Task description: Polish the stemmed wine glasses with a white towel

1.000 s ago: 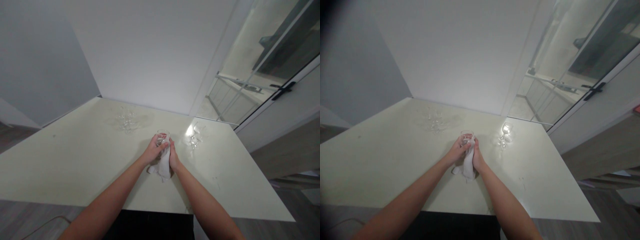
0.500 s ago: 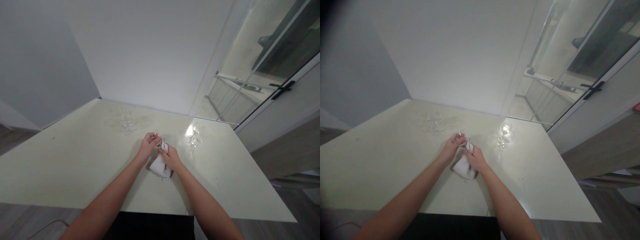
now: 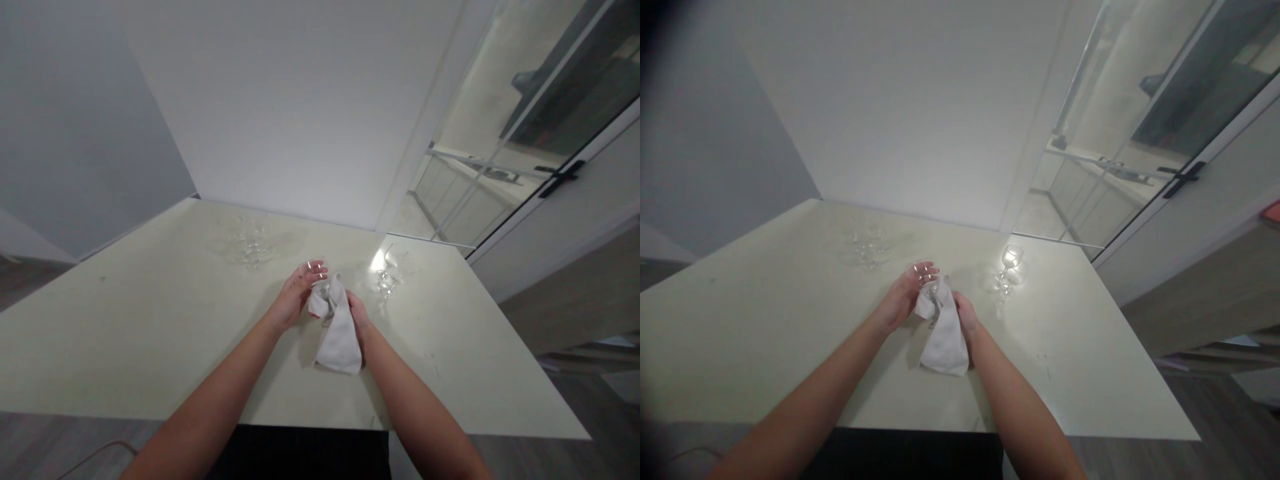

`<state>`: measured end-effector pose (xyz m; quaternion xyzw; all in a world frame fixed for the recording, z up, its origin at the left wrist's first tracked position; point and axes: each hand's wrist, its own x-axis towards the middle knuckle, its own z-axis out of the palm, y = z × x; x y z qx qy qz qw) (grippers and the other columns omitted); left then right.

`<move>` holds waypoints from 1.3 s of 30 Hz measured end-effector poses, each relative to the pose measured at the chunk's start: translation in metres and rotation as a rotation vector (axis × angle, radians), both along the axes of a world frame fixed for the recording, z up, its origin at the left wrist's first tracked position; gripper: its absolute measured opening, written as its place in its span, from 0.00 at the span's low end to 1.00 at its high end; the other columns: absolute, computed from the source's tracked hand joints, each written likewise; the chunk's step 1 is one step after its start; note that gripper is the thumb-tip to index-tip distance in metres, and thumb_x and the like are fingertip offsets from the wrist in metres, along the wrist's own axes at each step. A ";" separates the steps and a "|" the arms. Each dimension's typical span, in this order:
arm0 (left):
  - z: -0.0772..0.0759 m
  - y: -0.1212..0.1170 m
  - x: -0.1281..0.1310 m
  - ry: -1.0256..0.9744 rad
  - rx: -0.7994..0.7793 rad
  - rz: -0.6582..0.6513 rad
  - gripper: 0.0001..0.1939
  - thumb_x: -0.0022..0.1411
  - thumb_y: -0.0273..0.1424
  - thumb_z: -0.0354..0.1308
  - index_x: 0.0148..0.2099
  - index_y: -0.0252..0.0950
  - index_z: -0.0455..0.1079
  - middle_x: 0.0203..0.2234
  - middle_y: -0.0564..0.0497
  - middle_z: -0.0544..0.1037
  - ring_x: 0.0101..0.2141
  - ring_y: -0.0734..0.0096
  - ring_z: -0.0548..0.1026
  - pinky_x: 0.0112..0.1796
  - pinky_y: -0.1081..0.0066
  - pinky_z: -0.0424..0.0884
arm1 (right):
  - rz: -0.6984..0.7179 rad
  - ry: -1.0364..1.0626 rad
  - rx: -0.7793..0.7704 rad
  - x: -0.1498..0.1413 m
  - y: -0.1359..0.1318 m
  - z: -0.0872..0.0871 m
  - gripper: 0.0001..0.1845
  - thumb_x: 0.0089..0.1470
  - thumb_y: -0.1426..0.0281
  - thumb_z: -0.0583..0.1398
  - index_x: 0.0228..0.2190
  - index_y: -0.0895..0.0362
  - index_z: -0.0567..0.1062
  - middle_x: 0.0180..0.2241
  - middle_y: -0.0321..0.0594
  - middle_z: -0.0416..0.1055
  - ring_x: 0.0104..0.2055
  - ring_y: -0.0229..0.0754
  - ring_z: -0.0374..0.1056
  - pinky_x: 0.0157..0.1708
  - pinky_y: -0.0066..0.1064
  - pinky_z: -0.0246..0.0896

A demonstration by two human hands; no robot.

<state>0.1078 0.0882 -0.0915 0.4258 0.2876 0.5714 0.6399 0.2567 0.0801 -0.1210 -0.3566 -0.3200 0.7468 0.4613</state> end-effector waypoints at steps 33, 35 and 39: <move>0.006 -0.002 -0.003 -0.006 -0.016 -0.099 0.33 0.52 0.51 0.63 0.55 0.36 0.68 0.46 0.41 0.77 0.39 0.63 0.76 0.40 0.67 0.69 | 0.199 -0.294 0.295 0.009 -0.006 0.011 0.25 0.50 0.47 0.57 0.35 0.57 0.70 0.26 0.36 0.66 0.28 0.38 0.61 0.31 0.30 0.57; 0.006 -0.001 0.000 0.054 -0.031 0.000 0.33 0.52 0.51 0.63 0.54 0.36 0.69 0.45 0.42 0.77 0.39 0.64 0.75 0.39 0.68 0.69 | 0.096 -0.473 0.453 0.007 -0.006 0.012 0.21 0.54 0.52 0.56 0.36 0.57 0.70 0.28 0.36 0.66 0.30 0.39 0.61 0.33 0.30 0.57; 0.000 0.004 0.002 0.262 -0.088 0.283 0.27 0.45 0.46 0.69 0.43 0.35 0.71 0.36 0.48 0.77 0.33 0.70 0.74 0.34 0.72 0.68 | -0.127 -0.972 0.864 0.000 -0.006 0.010 0.09 0.56 0.64 0.56 0.35 0.57 0.70 0.32 0.38 0.67 0.35 0.41 0.60 0.40 0.33 0.55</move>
